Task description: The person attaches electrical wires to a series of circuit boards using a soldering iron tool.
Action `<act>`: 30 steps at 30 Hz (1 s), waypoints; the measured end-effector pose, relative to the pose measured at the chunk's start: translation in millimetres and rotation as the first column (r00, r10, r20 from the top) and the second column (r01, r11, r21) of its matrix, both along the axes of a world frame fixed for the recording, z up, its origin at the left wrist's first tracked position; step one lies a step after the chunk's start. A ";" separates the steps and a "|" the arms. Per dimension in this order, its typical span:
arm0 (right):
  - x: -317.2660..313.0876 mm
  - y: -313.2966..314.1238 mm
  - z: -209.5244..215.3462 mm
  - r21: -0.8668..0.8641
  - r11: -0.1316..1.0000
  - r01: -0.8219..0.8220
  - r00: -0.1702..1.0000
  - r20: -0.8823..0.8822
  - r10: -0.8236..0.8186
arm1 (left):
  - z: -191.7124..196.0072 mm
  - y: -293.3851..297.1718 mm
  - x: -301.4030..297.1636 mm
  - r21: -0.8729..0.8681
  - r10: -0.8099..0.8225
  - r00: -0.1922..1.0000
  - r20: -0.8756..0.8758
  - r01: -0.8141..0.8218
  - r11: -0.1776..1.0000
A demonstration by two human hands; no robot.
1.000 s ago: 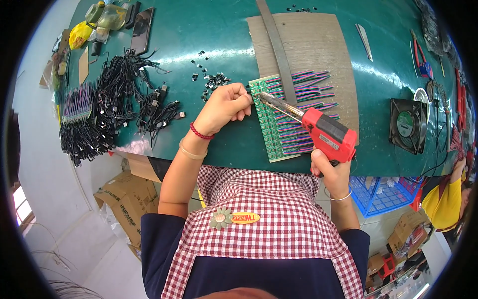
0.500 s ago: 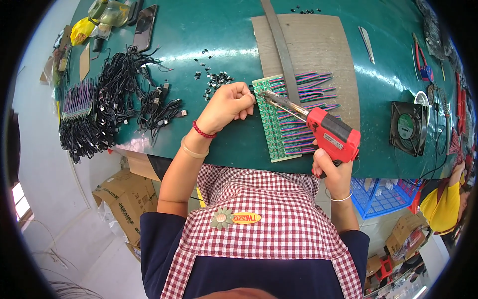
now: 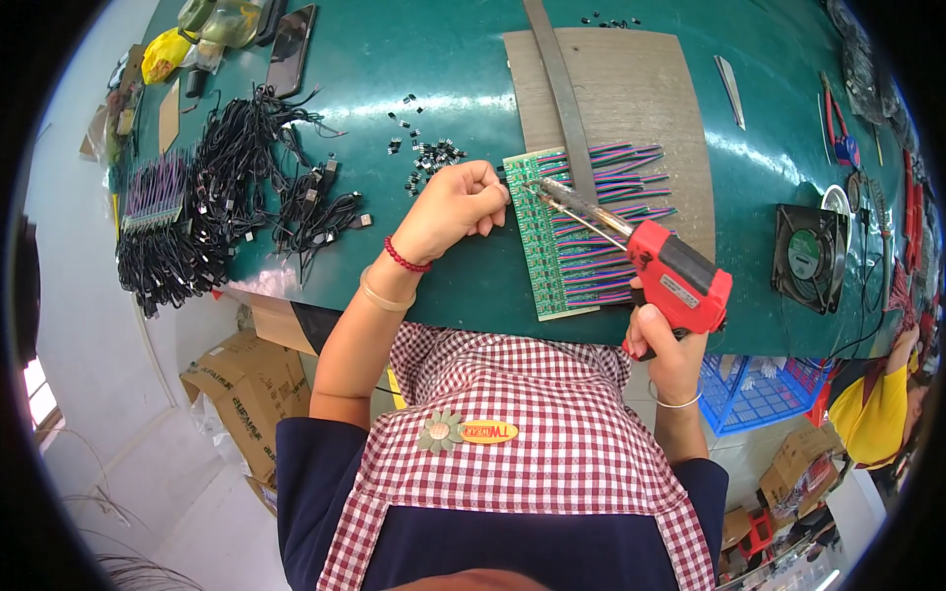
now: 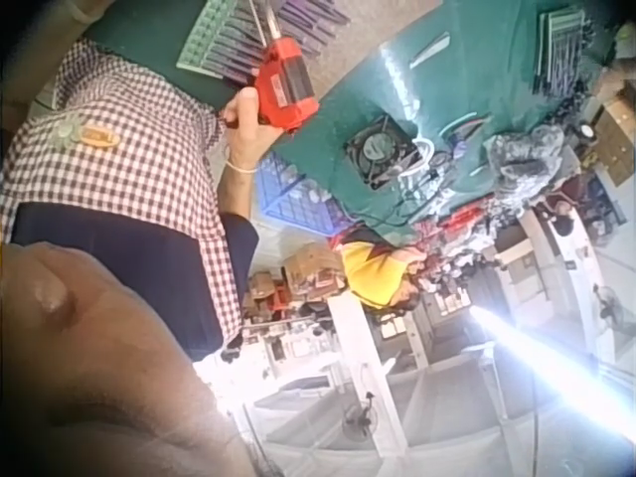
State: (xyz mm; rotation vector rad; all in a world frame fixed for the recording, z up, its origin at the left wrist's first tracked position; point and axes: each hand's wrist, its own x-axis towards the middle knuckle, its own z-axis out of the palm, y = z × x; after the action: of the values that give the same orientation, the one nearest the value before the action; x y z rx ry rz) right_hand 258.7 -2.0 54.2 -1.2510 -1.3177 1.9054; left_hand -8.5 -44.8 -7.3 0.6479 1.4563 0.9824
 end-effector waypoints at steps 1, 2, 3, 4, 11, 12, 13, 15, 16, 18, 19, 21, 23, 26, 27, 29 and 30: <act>0.8 0.5 0.9 0.000 1.000 0.000 1.000 0.000 0.000 | 0.5 -0.1 0.1 0.001 -0.003 1.000 0.001 0.003 1.000; 1.4 0.9 1.4 0.001 1.000 -0.002 1.000 -0.018 0.002 | 0.7 -0.9 -0.1 0.001 -0.002 1.000 0.002 0.002 1.000; 2.0 1.3 1.6 0.003 1.000 -0.002 0.999 -0.037 0.002 | 0.8 -1.0 -0.3 0.001 -0.004 1.000 0.002 0.004 1.000; 1.9 1.1 1.7 0.003 1.000 -0.001 0.999 -0.037 0.001 | 0.8 -1.4 -0.4 0.000 -0.006 1.000 0.001 0.006 1.000; -2.6 -0.2 1.2 -0.019 1.000 -0.001 0.999 -0.051 0.000 | 1.3 -2.5 -1.2 -0.011 -0.009 1.000 -0.012 0.009 1.000; -3.1 0.3 1.1 -0.016 1.000 -0.007 0.999 -0.052 0.006 | 1.1 -2.1 -1.3 -0.026 -0.004 1.000 -0.002 0.004 1.000; -3.4 0.9 0.9 -0.016 1.000 -0.007 0.999 -0.053 0.006 | 1.2 -1.7 -1.7 -0.041 0.002 1.000 0.007 -0.002 0.999; -3.8 2.4 -0.1 -0.009 1.000 -0.010 0.999 -0.050 0.010 | 1.8 -0.7 -2.5 -0.050 0.001 1.000 -0.004 -0.001 0.999; -3.5 3.5 -0.7 -0.008 1.000 -0.010 0.999 -0.053 0.009 | 2.4 0.2 -2.7 -0.059 -0.001 1.000 -0.014 0.000 0.998; -2.0 5.3 -0.8 -0.016 1.000 0.002 0.998 -0.070 -0.004 | 9.4 2.4 -5.1 -0.058 -0.033 0.998 -0.044 0.031 0.998; -1.6 6.4 0.8 -0.011 1.000 0.008 0.997 -0.072 -0.009 | 13.4 3.3 -6.5 -0.057 -0.066 0.995 -0.071 0.062 0.996; 2.6 8.5 8.9 0.034 0.998 0.052 0.997 -0.059 -0.050 | 20.5 8.3 -9.6 -0.020 -0.109 0.978 -0.177 0.107 0.994; 6.4 6.7 14.0 0.044 0.997 0.060 0.996 -0.068 -0.057 | 18.2 7.7 -17.6 0.162 -0.010 0.831 -0.555 0.120 0.979; 10.1 10.7 16.8 -0.040 0.996 0.074 0.996 -0.051 -0.076 | 23.3 12.6 -13.9 0.050 -0.001 0.348 -0.937 0.138 0.989; 14.0 17.1 10.7 -0.059 0.998 0.005 0.997 -0.071 -0.010 | 16.0 13.0 -12.9 0.013 -0.029 0.314 -0.949 0.131 0.991; 16.4 19.9 9.0 -0.085 0.996 0.005 0.995 -0.099 -0.014 | 7.8 12.6 -12.6 -0.044 -0.079 0.290 -0.954 0.125 0.991; 16.3 20.3 16.0 -0.079 0.997 0.020 0.993 -0.112 -0.028 | 7.1 10.3 -12.4 0.014 -0.029 0.268 -0.963 0.156 0.988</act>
State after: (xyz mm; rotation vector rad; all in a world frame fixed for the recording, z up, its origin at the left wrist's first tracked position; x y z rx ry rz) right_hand 275.0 18.3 70.2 -1.1718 -1.1763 1.9964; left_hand -21.0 -34.5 -0.2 1.6034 2.4070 0.4916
